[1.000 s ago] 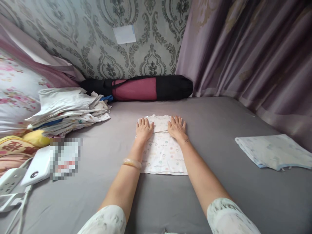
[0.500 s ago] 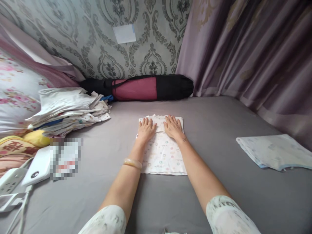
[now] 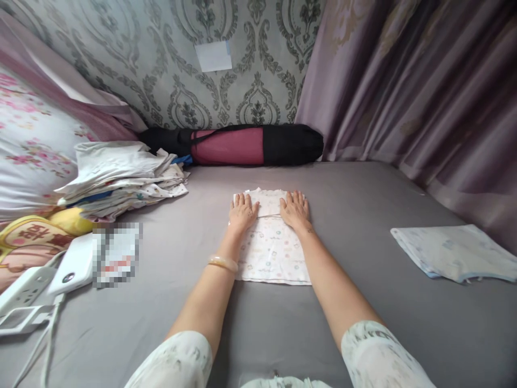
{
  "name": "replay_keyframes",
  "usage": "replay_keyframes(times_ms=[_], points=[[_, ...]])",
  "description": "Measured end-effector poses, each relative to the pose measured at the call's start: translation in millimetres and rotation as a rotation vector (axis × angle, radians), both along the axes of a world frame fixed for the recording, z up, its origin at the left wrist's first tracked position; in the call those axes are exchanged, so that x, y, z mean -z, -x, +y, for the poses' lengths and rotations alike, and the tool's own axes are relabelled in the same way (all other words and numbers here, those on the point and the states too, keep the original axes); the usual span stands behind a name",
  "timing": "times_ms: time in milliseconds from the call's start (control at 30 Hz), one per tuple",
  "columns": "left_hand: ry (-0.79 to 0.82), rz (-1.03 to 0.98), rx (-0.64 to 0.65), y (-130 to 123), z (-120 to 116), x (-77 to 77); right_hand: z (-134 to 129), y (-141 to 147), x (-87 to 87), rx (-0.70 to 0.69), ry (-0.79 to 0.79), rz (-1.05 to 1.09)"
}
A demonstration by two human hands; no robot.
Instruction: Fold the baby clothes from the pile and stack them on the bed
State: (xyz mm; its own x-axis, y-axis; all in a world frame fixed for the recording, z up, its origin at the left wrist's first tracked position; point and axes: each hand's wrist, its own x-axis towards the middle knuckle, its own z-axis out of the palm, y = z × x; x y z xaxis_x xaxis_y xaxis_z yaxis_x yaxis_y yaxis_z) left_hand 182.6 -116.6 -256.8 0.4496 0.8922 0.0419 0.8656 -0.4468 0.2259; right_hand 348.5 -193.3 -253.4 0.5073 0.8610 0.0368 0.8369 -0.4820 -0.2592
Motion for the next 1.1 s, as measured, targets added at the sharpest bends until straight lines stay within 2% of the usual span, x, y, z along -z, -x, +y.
replay_keyframes(times_ms=[133, 267, 367, 433, 600, 733, 833, 933, 1100], points=[[0.066, -0.002, 0.019, 2.5, 4.1, -8.7, -3.7, -0.3, -10.8, -0.013, 0.026, 0.029], [-0.02, 0.068, 0.113, 7.8, 1.5, -16.8, -10.1, 14.0, -18.9, -0.12, 0.073, -0.028], [-0.076, 0.113, 0.23, 12.4, -5.0, -14.8, -16.3, 28.6, -18.4, -0.274, 0.079, -0.035], [-0.07, 0.122, 0.26, 14.9, -8.7, -10.6, -19.8, 35.2, -15.3, -0.335, 0.077, -0.038], [-0.017, 0.102, 0.249, 16.2, -9.0, -4.5, -19.5, 37.9, -7.9, -0.343, 0.072, -0.042], [0.025, 0.108, 0.264, 18.2, -6.8, -10.1, -18.5, 32.9, -11.7, -0.37, 0.095, 0.006], [0.022, 0.111, 0.292, 28.9, -11.9, -17.3, -31.3, 25.0, -17.9, -0.409, 0.097, 0.03], [-0.008, 0.123, 0.338, 47.3, -22.2, -21.1, -55.4, 14.7, -19.5, -0.428, 0.088, -0.024], [0.038, 0.121, 0.376, 69.5, -30.2, -13.8, -82.2, 1.4, -10.7, -0.436, 0.126, -0.056]])
